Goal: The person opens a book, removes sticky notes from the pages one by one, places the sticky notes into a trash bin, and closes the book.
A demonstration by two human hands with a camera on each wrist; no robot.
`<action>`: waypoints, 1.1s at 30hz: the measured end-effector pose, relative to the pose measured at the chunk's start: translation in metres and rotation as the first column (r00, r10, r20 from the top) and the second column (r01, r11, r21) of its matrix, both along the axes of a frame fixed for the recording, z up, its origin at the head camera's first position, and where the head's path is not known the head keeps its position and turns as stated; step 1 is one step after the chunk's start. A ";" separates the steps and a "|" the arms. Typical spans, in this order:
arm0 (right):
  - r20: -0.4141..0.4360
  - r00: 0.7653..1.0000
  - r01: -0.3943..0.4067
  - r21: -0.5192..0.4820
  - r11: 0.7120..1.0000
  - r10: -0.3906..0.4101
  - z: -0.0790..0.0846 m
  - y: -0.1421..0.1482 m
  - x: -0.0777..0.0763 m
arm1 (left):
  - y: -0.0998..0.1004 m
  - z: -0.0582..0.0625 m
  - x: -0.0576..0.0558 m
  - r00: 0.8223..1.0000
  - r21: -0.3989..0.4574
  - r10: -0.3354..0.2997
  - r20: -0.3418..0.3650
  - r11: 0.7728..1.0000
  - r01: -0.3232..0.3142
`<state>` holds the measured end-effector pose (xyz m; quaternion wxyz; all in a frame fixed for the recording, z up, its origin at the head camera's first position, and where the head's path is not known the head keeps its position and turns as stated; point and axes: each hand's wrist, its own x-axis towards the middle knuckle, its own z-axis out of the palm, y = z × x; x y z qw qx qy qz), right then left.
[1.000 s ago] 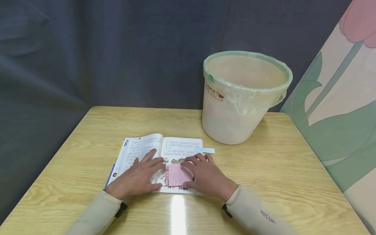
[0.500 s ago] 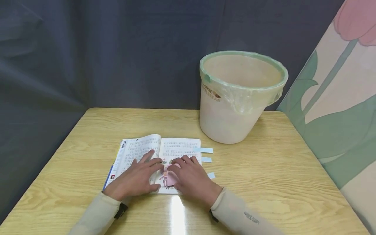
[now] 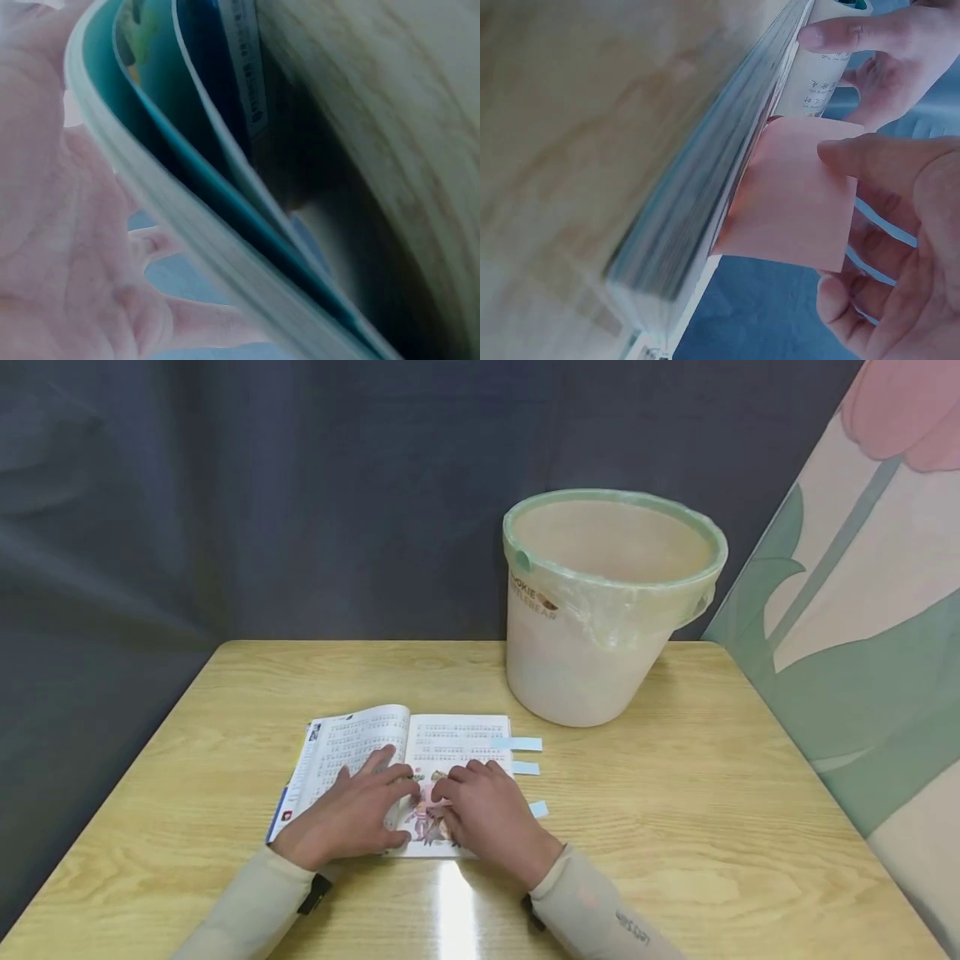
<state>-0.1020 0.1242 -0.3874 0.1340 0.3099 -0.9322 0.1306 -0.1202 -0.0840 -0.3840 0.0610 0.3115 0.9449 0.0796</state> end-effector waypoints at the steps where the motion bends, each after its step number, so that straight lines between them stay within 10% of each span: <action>1: 0.002 1.000 -0.002 -0.005 1.000 0.002 0.000 0.000 0.000 | 0.001 0.000 0.000 1.000 -0.001 0.000 -0.002 1.000 0.000; 33: 0.045 0.993 0.114 -0.074 0.991 -0.111 0.014 0.003 -0.009 | 0.002 -0.002 -0.001 0.998 -0.013 -0.024 -0.062 1.000 0.023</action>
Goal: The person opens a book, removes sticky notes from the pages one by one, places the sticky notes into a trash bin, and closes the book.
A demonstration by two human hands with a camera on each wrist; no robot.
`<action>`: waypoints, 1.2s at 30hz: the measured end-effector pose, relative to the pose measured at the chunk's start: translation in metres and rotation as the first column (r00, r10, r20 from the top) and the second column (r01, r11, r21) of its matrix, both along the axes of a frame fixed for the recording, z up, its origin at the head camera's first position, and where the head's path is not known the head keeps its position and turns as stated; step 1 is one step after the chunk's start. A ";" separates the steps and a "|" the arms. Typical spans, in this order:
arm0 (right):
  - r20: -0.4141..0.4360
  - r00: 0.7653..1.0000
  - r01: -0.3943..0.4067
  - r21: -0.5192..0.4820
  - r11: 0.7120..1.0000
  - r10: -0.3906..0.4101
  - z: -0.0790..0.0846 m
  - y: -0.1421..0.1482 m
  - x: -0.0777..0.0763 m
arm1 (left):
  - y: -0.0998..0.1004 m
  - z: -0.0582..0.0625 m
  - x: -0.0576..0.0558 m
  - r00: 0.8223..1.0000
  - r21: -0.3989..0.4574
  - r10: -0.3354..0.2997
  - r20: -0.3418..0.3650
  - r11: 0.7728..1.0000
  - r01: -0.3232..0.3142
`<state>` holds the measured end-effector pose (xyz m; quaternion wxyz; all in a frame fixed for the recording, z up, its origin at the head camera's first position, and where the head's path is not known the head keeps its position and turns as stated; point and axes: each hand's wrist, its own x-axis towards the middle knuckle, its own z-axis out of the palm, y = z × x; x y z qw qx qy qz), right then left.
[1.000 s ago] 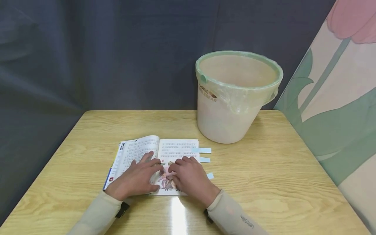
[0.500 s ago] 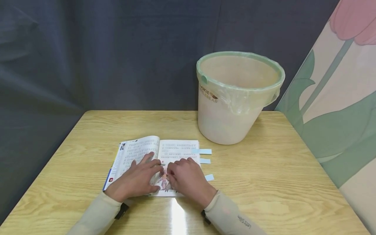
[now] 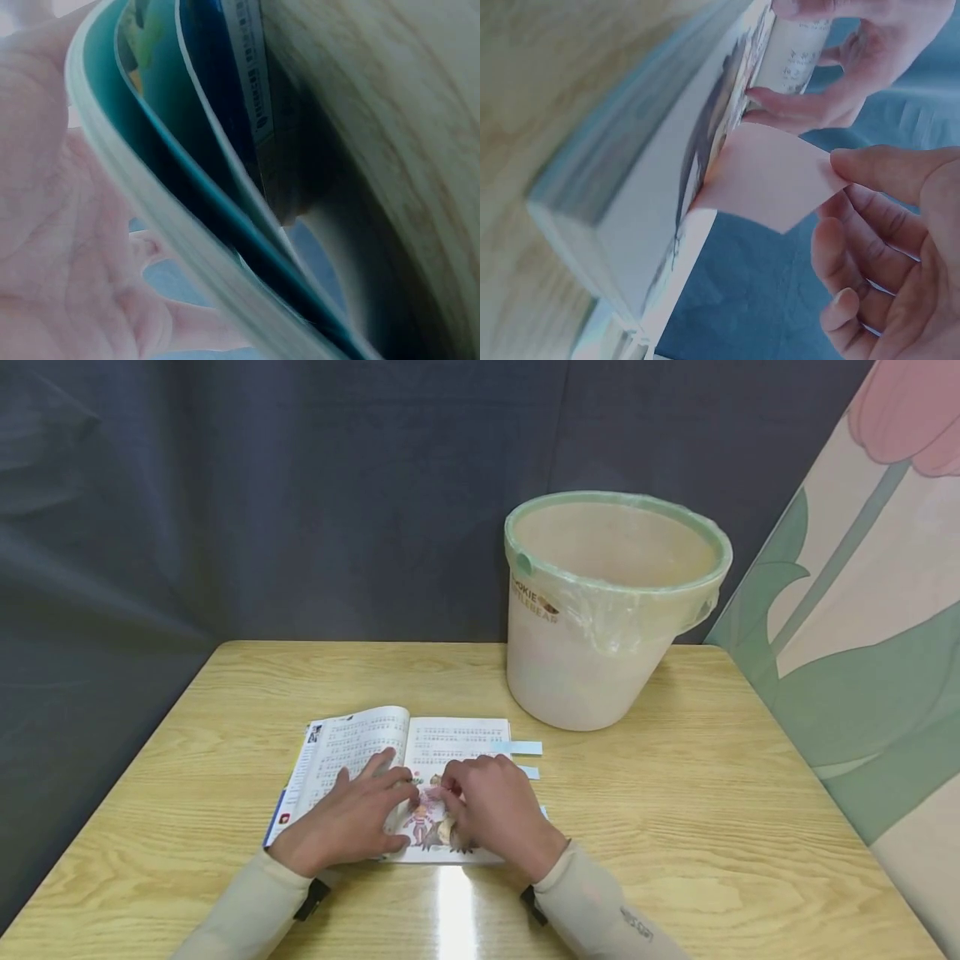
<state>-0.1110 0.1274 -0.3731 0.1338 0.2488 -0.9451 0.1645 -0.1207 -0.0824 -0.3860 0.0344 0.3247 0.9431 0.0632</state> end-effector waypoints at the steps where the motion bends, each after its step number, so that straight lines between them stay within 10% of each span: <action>1: -0.003 1.000 0.008 0.000 1.000 -0.008 0.000 0.001 -0.001 | 0.000 0.000 0.000 1.000 0.001 -0.001 -0.002 1.000 0.001; 36: -0.031 0.991 0.127 -0.045 0.991 -0.129 0.020 0.037 -0.011 | 0.002 0.001 0.002 1.000 0.023 0.001 -0.008 1.000 -0.001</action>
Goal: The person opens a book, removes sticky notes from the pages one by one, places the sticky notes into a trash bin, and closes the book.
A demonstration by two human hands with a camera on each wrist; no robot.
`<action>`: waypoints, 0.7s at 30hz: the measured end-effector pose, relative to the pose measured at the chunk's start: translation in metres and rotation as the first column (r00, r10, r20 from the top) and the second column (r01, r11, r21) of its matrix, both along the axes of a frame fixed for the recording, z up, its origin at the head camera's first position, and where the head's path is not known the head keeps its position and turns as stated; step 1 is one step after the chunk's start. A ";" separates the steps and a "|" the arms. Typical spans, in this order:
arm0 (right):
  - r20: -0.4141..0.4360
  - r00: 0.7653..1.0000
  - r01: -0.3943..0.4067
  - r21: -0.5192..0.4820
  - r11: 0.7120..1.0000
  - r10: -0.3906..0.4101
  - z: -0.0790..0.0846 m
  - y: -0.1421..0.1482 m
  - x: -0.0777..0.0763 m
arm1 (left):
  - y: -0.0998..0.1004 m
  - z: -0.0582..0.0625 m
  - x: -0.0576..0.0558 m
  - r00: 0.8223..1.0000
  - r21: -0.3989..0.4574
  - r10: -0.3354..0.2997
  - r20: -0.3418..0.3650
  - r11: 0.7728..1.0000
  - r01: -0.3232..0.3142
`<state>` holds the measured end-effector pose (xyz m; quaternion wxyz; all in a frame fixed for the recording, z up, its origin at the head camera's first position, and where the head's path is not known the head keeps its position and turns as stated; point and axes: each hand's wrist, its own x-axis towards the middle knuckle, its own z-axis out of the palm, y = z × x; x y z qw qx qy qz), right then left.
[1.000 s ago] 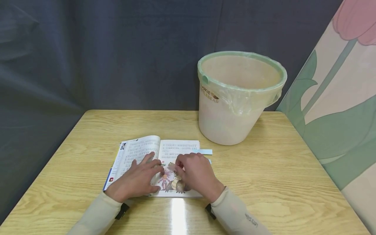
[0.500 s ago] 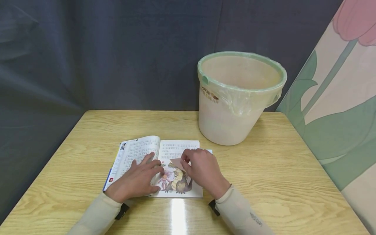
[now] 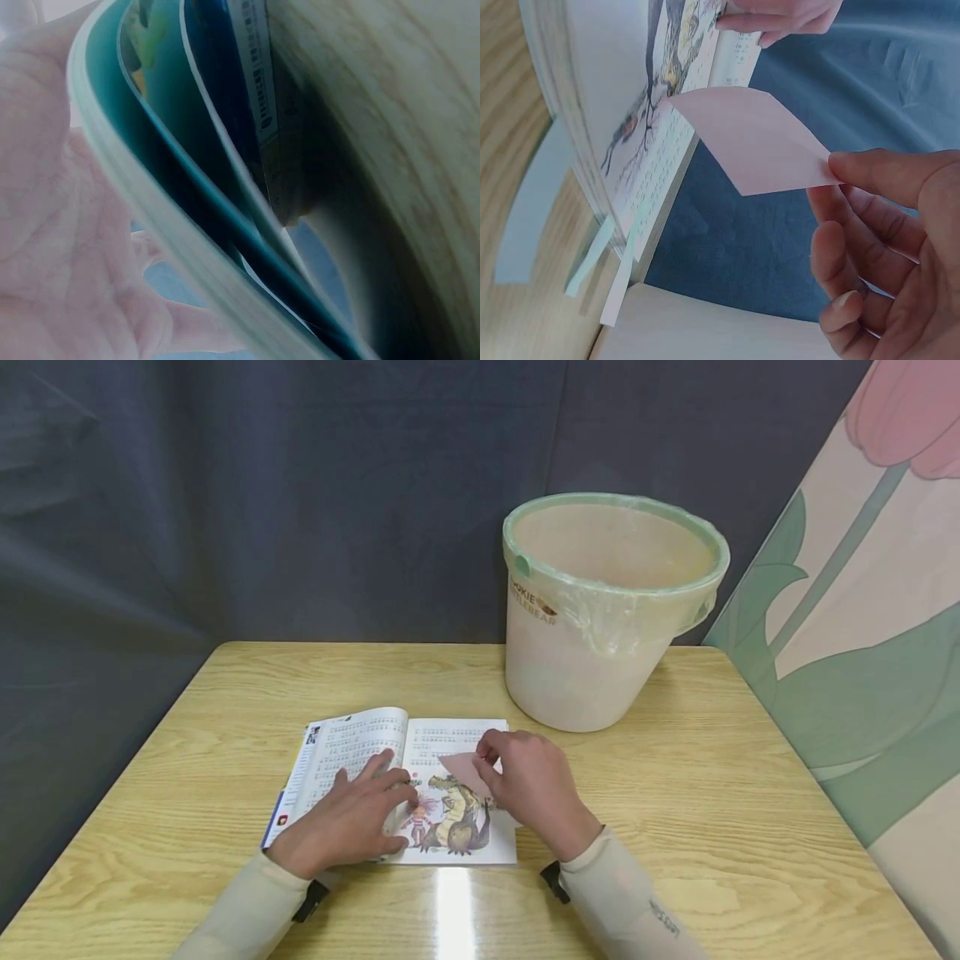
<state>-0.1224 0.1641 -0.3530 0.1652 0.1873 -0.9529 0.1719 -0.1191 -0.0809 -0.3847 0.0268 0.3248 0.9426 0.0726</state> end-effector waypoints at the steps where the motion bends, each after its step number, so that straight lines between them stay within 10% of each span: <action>1: 0.001 1.000 0.004 0.000 1.000 -0.004 0.000 0.001 0.000 | 0.000 0.000 0.000 1.000 0.000 0.000 0.000 1.000 0.000; 21: -0.015 1.000 0.025 0.036 0.999 -0.025 0.004 0.014 -0.004 | 0.000 0.000 0.000 1.000 0.002 0.004 0.017 1.000 -0.005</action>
